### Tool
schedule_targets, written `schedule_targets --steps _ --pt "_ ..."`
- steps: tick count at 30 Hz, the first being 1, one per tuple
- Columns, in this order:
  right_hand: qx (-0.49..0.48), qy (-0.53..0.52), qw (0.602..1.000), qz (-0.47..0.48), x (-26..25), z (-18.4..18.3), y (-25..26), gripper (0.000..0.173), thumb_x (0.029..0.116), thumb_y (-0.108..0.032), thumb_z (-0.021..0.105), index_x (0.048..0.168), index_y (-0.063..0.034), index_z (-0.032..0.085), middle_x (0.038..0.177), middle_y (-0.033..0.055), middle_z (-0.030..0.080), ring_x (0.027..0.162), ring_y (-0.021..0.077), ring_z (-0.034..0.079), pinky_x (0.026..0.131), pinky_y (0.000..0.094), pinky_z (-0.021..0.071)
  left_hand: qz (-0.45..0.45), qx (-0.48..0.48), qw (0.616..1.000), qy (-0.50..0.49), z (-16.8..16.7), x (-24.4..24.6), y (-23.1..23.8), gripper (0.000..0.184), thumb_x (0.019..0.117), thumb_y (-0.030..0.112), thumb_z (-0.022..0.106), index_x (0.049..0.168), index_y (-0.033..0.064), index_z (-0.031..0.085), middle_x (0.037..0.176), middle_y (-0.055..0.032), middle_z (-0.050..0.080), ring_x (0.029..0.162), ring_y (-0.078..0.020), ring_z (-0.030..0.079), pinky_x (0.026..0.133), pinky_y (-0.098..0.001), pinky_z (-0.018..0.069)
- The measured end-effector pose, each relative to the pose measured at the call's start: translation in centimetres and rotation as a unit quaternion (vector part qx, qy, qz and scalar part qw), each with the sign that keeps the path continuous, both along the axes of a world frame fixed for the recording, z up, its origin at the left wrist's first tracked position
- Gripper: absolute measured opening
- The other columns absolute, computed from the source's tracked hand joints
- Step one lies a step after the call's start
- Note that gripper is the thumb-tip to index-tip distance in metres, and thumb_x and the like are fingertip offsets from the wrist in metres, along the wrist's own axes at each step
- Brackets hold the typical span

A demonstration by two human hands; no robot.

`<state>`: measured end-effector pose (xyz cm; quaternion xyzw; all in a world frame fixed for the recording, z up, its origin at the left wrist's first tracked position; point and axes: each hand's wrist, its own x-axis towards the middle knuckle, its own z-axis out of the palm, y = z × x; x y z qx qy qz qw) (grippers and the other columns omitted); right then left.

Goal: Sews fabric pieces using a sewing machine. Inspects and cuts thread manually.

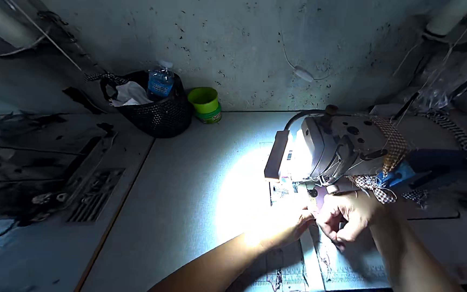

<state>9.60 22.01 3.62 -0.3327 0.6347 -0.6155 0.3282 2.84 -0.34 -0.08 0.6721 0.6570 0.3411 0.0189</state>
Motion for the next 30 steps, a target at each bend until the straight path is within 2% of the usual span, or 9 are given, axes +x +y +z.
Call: schedule_targets --steps 3,7,11,13,16,21,24,28,30 --pt "0.067 0.014 0.981 -0.182 0.3 -0.4 1.2 0.011 0.0898 -0.005 0.064 0.097 -0.0111 0.070 0.091 -0.0088 0.073 0.085 0.0008 0.069 0.080 0.0207 0.0583 -0.021 0.029 0.999 -0.001 -0.1 0.0 -0.1 0.017 0.0983 0.010 0.057 0.089 0.0042 0.071 0.088 -0.0099 0.069 0.091 -0.0236 0.069 0.086 -0.0412 0.0546" --pt "0.216 0.125 0.904 -0.347 0.2 -1.4 1.4 0.020 0.0913 -0.013 0.066 0.108 -0.0034 0.072 0.099 -0.0022 0.073 0.093 -0.0010 0.066 0.089 0.0186 0.0545 -0.036 0.093 0.994 -0.044 -0.7 -0.3 -0.1 0.014 0.0960 0.012 0.059 0.089 0.0032 0.068 0.086 -0.0106 0.068 0.081 -0.0187 0.065 0.081 -0.0337 0.0533" --pt "0.298 0.183 0.865 -0.359 0.1 -1.3 0.3 0.021 0.0937 -0.016 0.060 0.104 -0.0091 0.077 0.102 -0.0021 0.075 0.099 -0.0017 0.066 0.094 0.0211 0.0523 0.093 0.103 0.984 -0.115 0.0 -1.9 -0.8 0.022 0.0936 0.019 0.057 0.085 0.0019 0.068 0.063 -0.0053 0.058 0.056 -0.0128 0.055 0.053 -0.0289 0.0457" --pt "0.308 0.181 0.863 -0.358 0.0 -1.1 -0.4 0.023 0.0947 -0.015 0.056 0.100 -0.0070 0.076 0.098 -0.0004 0.074 0.095 -0.0003 0.065 0.091 0.0221 0.0519 0.194 0.021 0.970 -0.149 0.6 -2.6 -1.2 0.026 0.0945 0.022 0.057 0.079 0.0036 0.065 0.065 -0.0045 0.057 0.060 -0.0136 0.056 0.055 -0.0318 0.0469" --pt "0.329 0.190 0.846 -0.374 -0.2 -1.5 -0.7 0.026 0.0965 -0.018 0.053 0.101 -0.0076 0.077 0.098 0.0017 0.074 0.095 0.0023 0.066 0.090 0.0246 0.0521 0.314 -0.089 0.921 -0.211 2.3 -3.5 -1.4 0.025 0.1014 0.024 0.057 0.091 0.0035 0.066 0.076 -0.0079 0.062 0.071 -0.0181 0.063 0.067 -0.0387 0.0526" --pt "0.360 0.209 0.835 -0.359 -0.4 -1.9 -0.9 0.030 0.0992 -0.019 0.051 0.111 -0.0100 0.076 0.109 0.0038 0.074 0.105 0.0073 0.066 0.097 0.0303 0.0506 0.349 0.091 0.903 -0.233 1.5 -5.7 -1.7 0.016 0.0943 0.002 0.063 0.108 -0.0037 0.068 0.096 -0.0130 0.070 0.090 -0.0149 0.067 0.084 -0.0316 0.0537" --pt "0.412 0.256 0.801 -0.352 0.1 -1.0 -1.7 0.030 0.0997 -0.018 0.052 0.114 -0.0106 0.077 0.113 0.0087 0.075 0.111 0.0200 0.069 0.101 0.0442 0.0518 0.409 0.023 0.884 -0.226 1.2 -7.1 -1.4 0.010 0.0958 -0.001 0.062 0.103 -0.0068 0.064 0.092 -0.0198 0.066 0.089 -0.0299 0.066 0.082 -0.0464 0.0507" --pt "0.454 0.303 0.767 -0.338 1.1 0.9 -5.2 0.029 0.0999 -0.017 0.054 0.111 -0.0027 0.076 0.106 0.0165 0.072 0.106 0.0297 0.068 0.094 0.0483 0.0526 0.498 0.033 0.843 -0.203 0.0 -9.7 -1.7 0.013 0.1002 0.006 0.055 0.102 -0.0029 0.065 0.086 -0.0186 0.067 0.080 -0.0330 0.067 0.072 -0.0496 0.0519" --pt "0.479 0.371 0.725 -0.328 2.2 0.0 -7.4 0.037 0.0971 -0.027 0.051 0.118 -0.0094 0.076 0.118 0.0122 0.071 0.113 0.0299 0.067 0.094 0.0497 0.0535 0.527 -0.015 0.820 -0.222 0.5 -10.5 -2.4 0.017 0.1022 0.011 0.055 0.107 -0.0010 0.066 0.096 -0.0193 0.069 0.090 -0.0340 0.068 0.078 -0.0513 0.0523"
